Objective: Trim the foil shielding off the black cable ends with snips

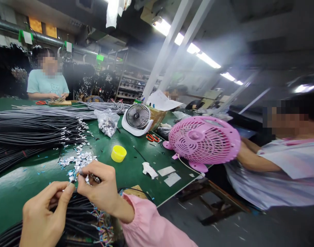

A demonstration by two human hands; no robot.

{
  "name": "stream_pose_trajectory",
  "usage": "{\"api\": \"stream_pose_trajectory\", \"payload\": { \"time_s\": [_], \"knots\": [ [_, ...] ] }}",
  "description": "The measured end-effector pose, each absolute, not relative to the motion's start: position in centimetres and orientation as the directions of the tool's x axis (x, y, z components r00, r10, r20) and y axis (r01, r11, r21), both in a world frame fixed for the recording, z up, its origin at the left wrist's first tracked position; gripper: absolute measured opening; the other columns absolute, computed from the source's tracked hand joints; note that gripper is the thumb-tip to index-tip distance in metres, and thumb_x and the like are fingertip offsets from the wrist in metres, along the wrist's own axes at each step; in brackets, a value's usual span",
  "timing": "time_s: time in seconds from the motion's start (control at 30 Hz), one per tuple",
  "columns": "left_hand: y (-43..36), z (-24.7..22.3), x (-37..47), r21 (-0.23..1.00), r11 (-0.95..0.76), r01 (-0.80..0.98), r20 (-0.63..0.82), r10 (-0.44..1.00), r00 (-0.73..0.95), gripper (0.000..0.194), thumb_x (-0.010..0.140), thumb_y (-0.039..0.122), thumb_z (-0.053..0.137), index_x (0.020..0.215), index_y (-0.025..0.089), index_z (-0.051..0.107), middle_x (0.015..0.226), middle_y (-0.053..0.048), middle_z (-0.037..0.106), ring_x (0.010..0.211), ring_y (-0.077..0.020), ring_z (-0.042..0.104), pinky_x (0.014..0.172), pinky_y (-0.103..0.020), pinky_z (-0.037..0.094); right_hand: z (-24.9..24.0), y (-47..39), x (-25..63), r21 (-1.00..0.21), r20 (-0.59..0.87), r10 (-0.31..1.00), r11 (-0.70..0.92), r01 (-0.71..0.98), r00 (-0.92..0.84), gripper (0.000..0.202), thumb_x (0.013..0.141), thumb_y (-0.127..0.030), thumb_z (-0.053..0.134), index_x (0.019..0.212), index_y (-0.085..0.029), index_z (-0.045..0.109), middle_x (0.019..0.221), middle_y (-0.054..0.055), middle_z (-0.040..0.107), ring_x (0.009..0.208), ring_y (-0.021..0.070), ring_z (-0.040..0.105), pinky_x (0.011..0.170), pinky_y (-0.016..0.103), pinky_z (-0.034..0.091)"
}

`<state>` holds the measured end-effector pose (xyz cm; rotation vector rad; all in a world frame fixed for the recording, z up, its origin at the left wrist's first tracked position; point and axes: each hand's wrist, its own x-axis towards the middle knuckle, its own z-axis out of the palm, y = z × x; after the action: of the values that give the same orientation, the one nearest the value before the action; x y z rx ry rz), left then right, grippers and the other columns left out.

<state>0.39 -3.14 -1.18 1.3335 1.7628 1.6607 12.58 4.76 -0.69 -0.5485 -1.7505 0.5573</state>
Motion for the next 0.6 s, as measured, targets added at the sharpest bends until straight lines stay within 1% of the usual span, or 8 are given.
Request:
{"api": "stream_pose_trajectory", "payload": {
  "time_s": [0.03,0.07,0.17,0.27,0.33,0.4,0.5,0.6],
  "knots": [
    [-3.1,-1.1,0.5,0.921,-0.151,0.358,0.325,0.806,-0.494,0.036,0.075,0.059,0.069,0.072,0.024,0.075,0.048,0.004,0.065,0.043,-0.0129,0.060,0.033,-0.016,0.040,-1.0,4.8,12.5,-0.539,0.802,0.548,0.836,0.107,-0.237,0.009,0.079,-0.013,0.062,0.075,-0.018,0.069,0.067,0.001,0.065,0.055,0.0109,0.055,0.051,0.021,0.044],
    [-3.1,-1.0,0.5,0.927,-0.158,0.340,0.322,0.798,-0.509,0.035,0.075,0.058,0.069,0.070,0.024,0.074,0.047,0.004,0.065,0.042,-0.0124,0.060,0.033,-0.015,0.039,-1.2,4.9,12.5,-0.444,0.845,0.469,0.883,0.154,-0.255,0.011,0.082,-0.015,0.062,0.075,-0.019,0.069,0.069,0.003,0.067,0.056,0.0122,0.058,0.052,0.023,0.046],
    [-3.2,-0.4,0.6,0.952,-0.170,0.255,0.283,0.807,-0.518,0.038,0.070,0.061,0.073,0.065,0.023,0.072,0.045,0.005,0.062,0.040,-0.0115,0.058,0.032,-0.015,0.037,-1.1,4.8,12.7,-0.199,0.861,0.322,0.926,0.322,-0.394,0.025,0.082,-0.015,0.063,0.058,-0.021,0.061,0.058,0.004,0.064,0.048,0.0135,0.053,0.043,0.025,0.042],
    [-3.4,0.3,0.9,0.977,-0.138,0.164,0.206,0.814,-0.543,0.047,0.063,0.069,0.075,0.062,0.023,0.071,0.042,0.006,0.056,0.038,-0.0093,0.050,0.032,-0.015,0.033,-0.6,4.6,12.7,-0.092,0.784,0.272,0.940,0.329,-0.558,0.027,0.075,-0.011,0.068,0.052,-0.021,0.058,0.051,0.003,0.061,0.039,0.0126,0.046,0.036,0.027,0.036],
    [-3.6,0.6,1.0,0.989,-0.095,0.114,0.143,0.812,-0.566,0.052,0.062,0.074,0.074,0.064,0.022,0.071,0.042,0.006,0.054,0.037,-0.0080,0.046,0.035,-0.015,0.033,-0.7,4.6,12.5,-0.130,0.789,0.267,0.953,0.274,-0.553,0.028,0.076,-0.010,0.065,0.053,-0.022,0.056,0.049,0.001,0.059,0.038,0.0120,0.045,0.037,0.026,0.036],
    [-3.6,0.7,1.1,0.991,-0.083,0.105,0.127,0.817,-0.562,0.055,0.062,0.077,0.072,0.067,0.022,0.072,0.042,0.007,0.051,0.036,-0.0083,0.045,0.037,-0.016,0.037,-0.9,4.6,12.5,-0.258,0.814,0.346,0.935,0.243,-0.466,0.031,0.079,-0.013,0.062,0.052,-0.024,0.052,0.049,0.000,0.057,0.041,0.0116,0.045,0.040,0.025,0.039],
    [-3.6,0.4,1.0,0.982,-0.120,0.145,0.182,0.803,-0.567,0.053,0.064,0.075,0.072,0.070,0.022,0.072,0.044,0.007,0.050,0.038,-0.0105,0.049,0.039,-0.019,0.041,-0.9,4.6,12.5,-0.449,0.803,0.506,0.861,0.236,-0.315,0.033,0.080,-0.019,0.061,0.051,-0.022,0.046,0.051,0.000,0.055,0.044,0.0115,0.045,0.043,0.024,0.038],
    [-3.5,0.1,0.9,0.970,-0.162,0.182,0.238,0.788,-0.568,0.050,0.067,0.073,0.072,0.072,0.024,0.073,0.048,0.006,0.054,0.041,-0.0114,0.054,0.043,-0.019,0.045,-0.1,4.5,12.6,-0.499,0.806,0.540,0.840,0.211,-0.244,0.030,0.079,-0.018,0.056,0.052,-0.021,0.045,0.050,0.000,0.050,0.045,0.0110,0.043,0.042,0.024,0.035]
  ]
}}
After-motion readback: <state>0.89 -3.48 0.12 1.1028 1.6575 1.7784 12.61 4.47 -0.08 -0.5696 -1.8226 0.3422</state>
